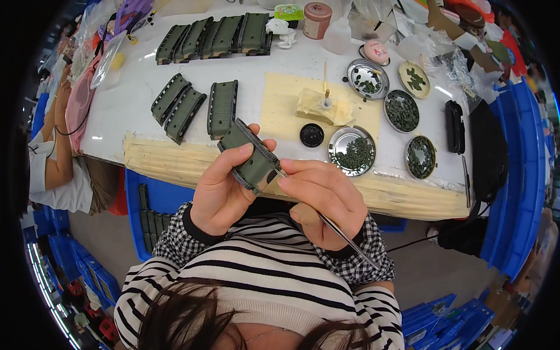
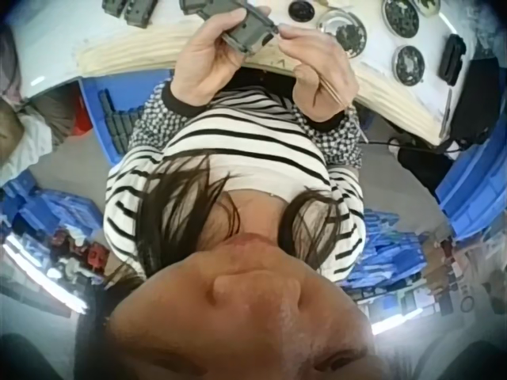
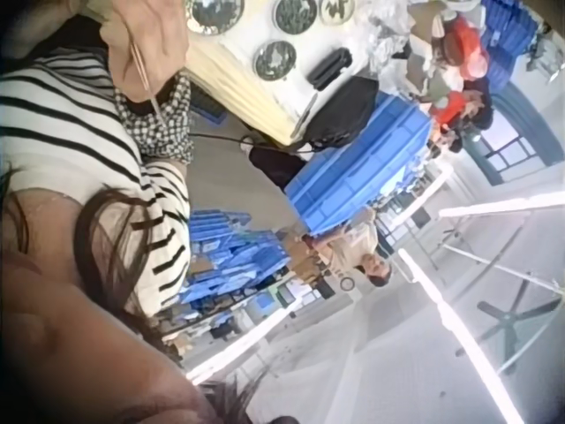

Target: Manually assembling and applying details to plastic toy tank models at a factory workbench.

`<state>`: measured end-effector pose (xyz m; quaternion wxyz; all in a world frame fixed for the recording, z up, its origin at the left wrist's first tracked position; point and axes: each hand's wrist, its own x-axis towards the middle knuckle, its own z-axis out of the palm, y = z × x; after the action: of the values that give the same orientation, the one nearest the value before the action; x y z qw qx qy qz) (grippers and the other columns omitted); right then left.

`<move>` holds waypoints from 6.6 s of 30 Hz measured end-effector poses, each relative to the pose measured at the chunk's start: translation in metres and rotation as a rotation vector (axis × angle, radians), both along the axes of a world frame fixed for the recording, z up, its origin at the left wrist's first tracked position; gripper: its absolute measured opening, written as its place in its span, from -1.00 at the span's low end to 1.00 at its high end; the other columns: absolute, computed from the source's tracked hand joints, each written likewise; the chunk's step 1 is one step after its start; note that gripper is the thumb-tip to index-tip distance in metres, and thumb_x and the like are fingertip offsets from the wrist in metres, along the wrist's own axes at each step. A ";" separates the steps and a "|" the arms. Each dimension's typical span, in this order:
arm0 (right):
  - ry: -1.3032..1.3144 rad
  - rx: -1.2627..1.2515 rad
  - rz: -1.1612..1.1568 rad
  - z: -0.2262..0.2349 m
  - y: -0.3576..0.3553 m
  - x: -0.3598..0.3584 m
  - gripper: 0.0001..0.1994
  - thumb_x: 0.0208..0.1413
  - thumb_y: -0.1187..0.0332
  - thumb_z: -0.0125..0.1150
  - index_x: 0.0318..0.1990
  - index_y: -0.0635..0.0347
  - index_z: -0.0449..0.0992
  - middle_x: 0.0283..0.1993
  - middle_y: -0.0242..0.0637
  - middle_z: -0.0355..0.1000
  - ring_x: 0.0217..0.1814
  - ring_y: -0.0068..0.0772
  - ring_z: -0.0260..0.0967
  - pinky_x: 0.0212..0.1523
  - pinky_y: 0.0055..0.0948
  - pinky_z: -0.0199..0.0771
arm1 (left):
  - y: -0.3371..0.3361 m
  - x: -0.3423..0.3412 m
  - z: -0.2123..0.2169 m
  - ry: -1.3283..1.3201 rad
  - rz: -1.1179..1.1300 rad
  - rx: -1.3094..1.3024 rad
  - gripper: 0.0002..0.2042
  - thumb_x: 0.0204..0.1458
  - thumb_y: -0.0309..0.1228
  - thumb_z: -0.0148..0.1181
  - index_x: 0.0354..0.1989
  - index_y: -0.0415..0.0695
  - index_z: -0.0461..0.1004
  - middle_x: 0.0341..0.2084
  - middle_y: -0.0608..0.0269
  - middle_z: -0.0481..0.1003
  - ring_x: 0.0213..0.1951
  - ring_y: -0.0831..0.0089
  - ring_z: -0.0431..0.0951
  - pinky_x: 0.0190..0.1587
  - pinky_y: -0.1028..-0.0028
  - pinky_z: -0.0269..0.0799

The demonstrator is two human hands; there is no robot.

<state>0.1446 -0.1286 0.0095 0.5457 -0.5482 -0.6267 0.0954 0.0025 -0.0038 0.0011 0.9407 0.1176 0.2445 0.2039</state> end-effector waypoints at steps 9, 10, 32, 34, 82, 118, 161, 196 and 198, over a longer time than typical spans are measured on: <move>-0.033 0.098 -0.058 -0.013 0.002 -0.006 -0.80 0.10 0.54 0.13 -0.10 0.36 0.45 -0.14 -0.05 0.43 -0.02 -0.03 0.46 -0.07 -0.29 0.49 | -0.003 -0.001 -0.011 -0.101 -0.004 -0.069 -0.68 0.18 -0.48 -0.01 0.12 -0.08 0.26 -0.05 0.06 0.44 -0.02 0.33 0.51 0.02 0.32 0.53; -0.023 0.105 -0.058 -0.015 0.003 -0.006 -0.80 0.10 0.55 0.13 -0.10 0.36 0.45 -0.14 -0.05 0.43 -0.02 -0.03 0.46 -0.07 -0.29 0.49 | -0.003 -0.001 -0.012 -0.100 0.001 -0.065 -0.68 0.18 -0.48 -0.01 0.12 -0.08 0.26 -0.05 0.06 0.45 -0.02 0.33 0.51 0.02 0.32 0.53; -0.090 0.069 0.000 -0.010 -0.006 -0.002 -0.67 0.12 0.33 0.19 0.00 0.32 0.43 -0.07 -0.10 0.43 0.08 -0.04 0.42 0.03 -0.22 0.46 | -0.005 0.000 -0.005 -0.086 -0.031 -0.049 -0.68 0.18 -0.47 -0.02 0.12 -0.12 0.26 -0.06 0.08 0.45 -0.04 0.33 0.53 -0.01 0.32 0.55; -0.099 0.076 -0.005 -0.010 -0.006 -0.003 -0.67 0.13 0.33 0.19 0.00 0.33 0.43 -0.07 -0.08 0.43 0.07 -0.02 0.42 0.02 -0.23 0.47 | -0.005 0.000 -0.005 -0.085 -0.026 -0.052 -0.68 0.18 -0.47 -0.02 0.12 -0.11 0.26 -0.06 0.08 0.45 -0.04 0.33 0.53 -0.01 0.31 0.55; 0.121 0.324 -0.327 -0.026 -0.007 -0.001 -0.43 0.29 -0.07 -0.23 -0.22 0.36 0.46 -0.37 -0.04 0.49 -0.30 -0.15 0.52 -0.31 -0.39 0.54 | 0.029 0.007 -0.005 -0.474 -0.076 -0.303 -0.44 0.16 -0.03 0.01 0.09 -0.32 0.24 -0.09 0.02 0.42 -0.09 0.39 0.51 -0.02 0.58 0.57; -0.012 -0.236 -0.529 -0.037 -0.024 0.057 -0.88 0.17 0.44 0.12 -0.29 0.28 0.56 -0.43 -0.33 0.46 -0.27 -0.36 0.26 -0.26 -0.46 0.29 | 0.009 0.002 0.002 0.095 -0.062 0.580 -0.48 0.15 -0.59 -0.04 0.31 -0.08 0.06 0.10 -0.02 0.32 0.03 0.16 0.49 0.01 0.30 0.52; 0.160 -0.095 -0.048 0.002 -0.001 0.015 -0.72 0.21 0.26 0.07 -0.20 0.34 0.55 -0.24 -0.11 0.50 -0.27 -0.28 0.43 -0.23 -0.43 0.43 | -0.007 0.009 -0.010 -0.101 -0.385 0.302 -0.73 0.32 -0.18 -0.17 -0.31 -0.11 0.26 -0.24 0.28 0.41 -0.13 0.52 0.50 -0.23 0.55 0.45; -0.122 -0.228 -0.422 -0.035 0.021 0.032 -0.89 0.14 0.43 0.13 -0.34 0.23 0.56 -0.37 -0.31 0.50 -0.31 -0.29 0.28 -0.23 -0.40 0.27 | 0.016 -0.006 -0.011 -0.125 -0.082 0.456 -0.34 0.26 -0.29 -0.09 0.42 0.16 -0.33 0.30 -0.04 0.04 0.20 0.01 0.31 0.14 0.17 0.42; -0.143 -0.225 -0.425 -0.036 0.023 0.033 -0.89 0.14 0.42 0.14 -0.34 0.21 0.57 -0.36 -0.33 0.50 -0.30 -0.28 0.27 -0.23 -0.38 0.27 | 0.019 -0.009 -0.015 -0.126 -0.071 0.449 -0.37 0.26 -0.27 -0.09 0.41 0.14 -0.26 0.28 -0.06 0.09 0.21 0.00 0.29 0.15 0.16 0.41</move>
<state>0.1773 -0.1058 -0.0265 0.4434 -0.7302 -0.5198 0.0087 -0.0061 0.0154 -0.0140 0.9109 0.3196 0.1294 0.2267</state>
